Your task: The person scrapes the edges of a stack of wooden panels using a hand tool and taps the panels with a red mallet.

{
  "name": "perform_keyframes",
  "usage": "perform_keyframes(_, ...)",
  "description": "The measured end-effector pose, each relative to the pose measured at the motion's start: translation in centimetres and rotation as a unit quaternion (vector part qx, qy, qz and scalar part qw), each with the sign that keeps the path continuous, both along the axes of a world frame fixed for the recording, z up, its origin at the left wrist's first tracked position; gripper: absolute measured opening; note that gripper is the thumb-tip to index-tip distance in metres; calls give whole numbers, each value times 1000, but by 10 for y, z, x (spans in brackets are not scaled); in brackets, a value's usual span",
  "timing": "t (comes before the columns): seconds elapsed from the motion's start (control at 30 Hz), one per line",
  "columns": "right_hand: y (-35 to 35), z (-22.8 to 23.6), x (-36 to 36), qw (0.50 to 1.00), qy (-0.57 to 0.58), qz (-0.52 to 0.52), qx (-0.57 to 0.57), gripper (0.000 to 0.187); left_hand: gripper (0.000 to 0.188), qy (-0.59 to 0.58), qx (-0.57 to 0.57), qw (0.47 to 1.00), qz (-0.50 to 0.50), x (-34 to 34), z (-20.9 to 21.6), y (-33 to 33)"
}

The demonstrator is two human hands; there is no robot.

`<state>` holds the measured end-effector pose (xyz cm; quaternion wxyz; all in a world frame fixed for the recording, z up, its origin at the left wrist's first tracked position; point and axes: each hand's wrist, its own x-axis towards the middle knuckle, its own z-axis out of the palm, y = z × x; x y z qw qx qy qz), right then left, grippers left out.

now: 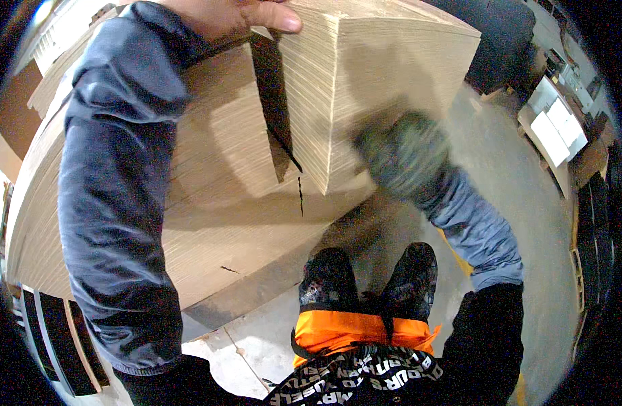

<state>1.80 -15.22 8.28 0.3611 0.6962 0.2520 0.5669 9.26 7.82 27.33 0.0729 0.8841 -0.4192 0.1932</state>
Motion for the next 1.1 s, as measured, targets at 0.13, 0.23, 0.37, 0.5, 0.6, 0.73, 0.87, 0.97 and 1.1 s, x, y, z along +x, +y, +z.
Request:
perform_keyframes(0.13, -32, -40, 6, 987, 92, -34, -127, 23, 53, -9, 0, 1000, 16, -2, 0, -1)
perform_keyframes(0.23, -3, -48, 1, 906, 385, 171, -31, 22, 52, -37, 7, 999, 19, 2, -2, 1)
perform_keyframes(0.37, -3, -53, 5, 868, 476, 139, 19, 20, 51, -6, -16, 1000, -3, -2, -2, -3)
perform_keyframes(0.5, 13, -24, -1, 949, 300, 89, -50, 20, 50, -64, -4, 998, -17, -7, -6, 0)
perform_keyframes(0.6, 4, 5, 15, 997, 77, 23, -10, 28, 50, 28, -9, 999, 39, -9, -2, -3)
perform_keyframes(0.73, 2, 5, 7, 997, 20, 52, -47, 34, 51, 11, 5, 999, 46, -4, -1, 1)
perform_keyframes(0.87, 13, -49, 1, 919, 381, 96, -26, 26, 53, -31, 12, 999, 25, 0, -5, -1)
perform_keyframes(0.97, 7, -37, 6, 950, 284, 116, -57, 28, 53, -81, 53, 994, 50, 10, -11, -1)
perform_keyframes(1.1, 6, 29, 22, 998, 4, 7, 59, 31, 46, -14, -2, 1000, -4, 19, -17, 13)
